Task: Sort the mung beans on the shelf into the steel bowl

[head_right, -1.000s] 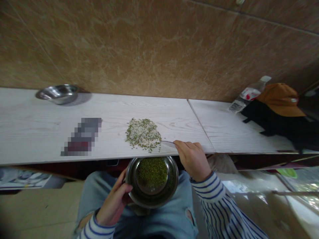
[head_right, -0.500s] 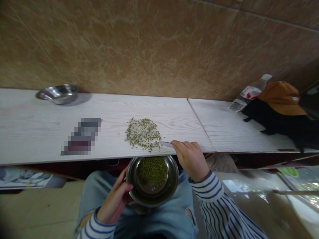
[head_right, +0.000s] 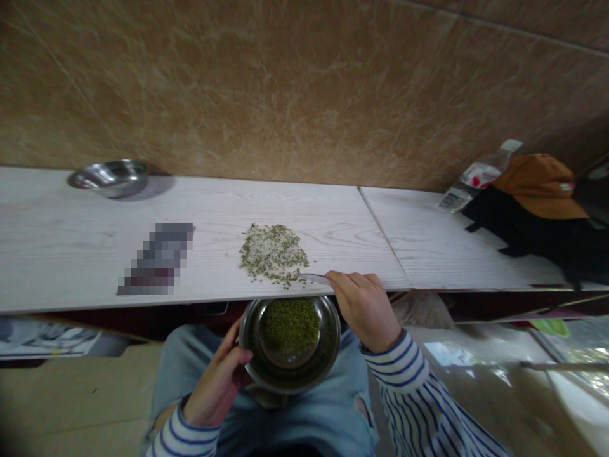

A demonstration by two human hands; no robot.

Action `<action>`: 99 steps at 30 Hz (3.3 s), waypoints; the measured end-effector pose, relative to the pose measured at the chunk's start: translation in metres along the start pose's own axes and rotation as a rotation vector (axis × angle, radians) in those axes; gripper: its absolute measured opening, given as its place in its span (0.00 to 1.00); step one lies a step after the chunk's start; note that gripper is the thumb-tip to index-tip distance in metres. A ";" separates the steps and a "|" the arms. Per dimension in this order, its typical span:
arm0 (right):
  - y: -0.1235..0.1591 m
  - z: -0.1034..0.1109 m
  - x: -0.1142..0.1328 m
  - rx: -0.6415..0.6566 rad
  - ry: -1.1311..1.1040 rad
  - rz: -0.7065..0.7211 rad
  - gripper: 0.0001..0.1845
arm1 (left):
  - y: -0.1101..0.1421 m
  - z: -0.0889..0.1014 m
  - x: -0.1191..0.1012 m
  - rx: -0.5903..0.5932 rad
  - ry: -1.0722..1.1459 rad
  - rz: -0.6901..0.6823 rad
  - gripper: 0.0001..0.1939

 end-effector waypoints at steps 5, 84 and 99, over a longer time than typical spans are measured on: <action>-0.001 0.000 0.001 -0.004 -0.002 0.017 0.13 | 0.000 0.000 0.000 -0.001 0.003 0.003 0.39; 0.007 0.010 0.003 -0.086 -0.088 -0.010 0.11 | -0.001 0.024 0.013 -0.051 0.001 -0.034 0.37; -0.037 -0.015 0.072 0.031 -0.167 0.169 0.12 | -0.001 0.028 0.007 -0.079 0.024 -0.021 0.39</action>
Point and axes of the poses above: each hand's wrist, its own y-axis away from the middle knuckle, its own z-axis out of the back of the hand, x = y × z, the point moved 5 cm from there along -y, towards the middle knuckle, and after that the axes turned 2 degrees about y, right-handed, at the moved point
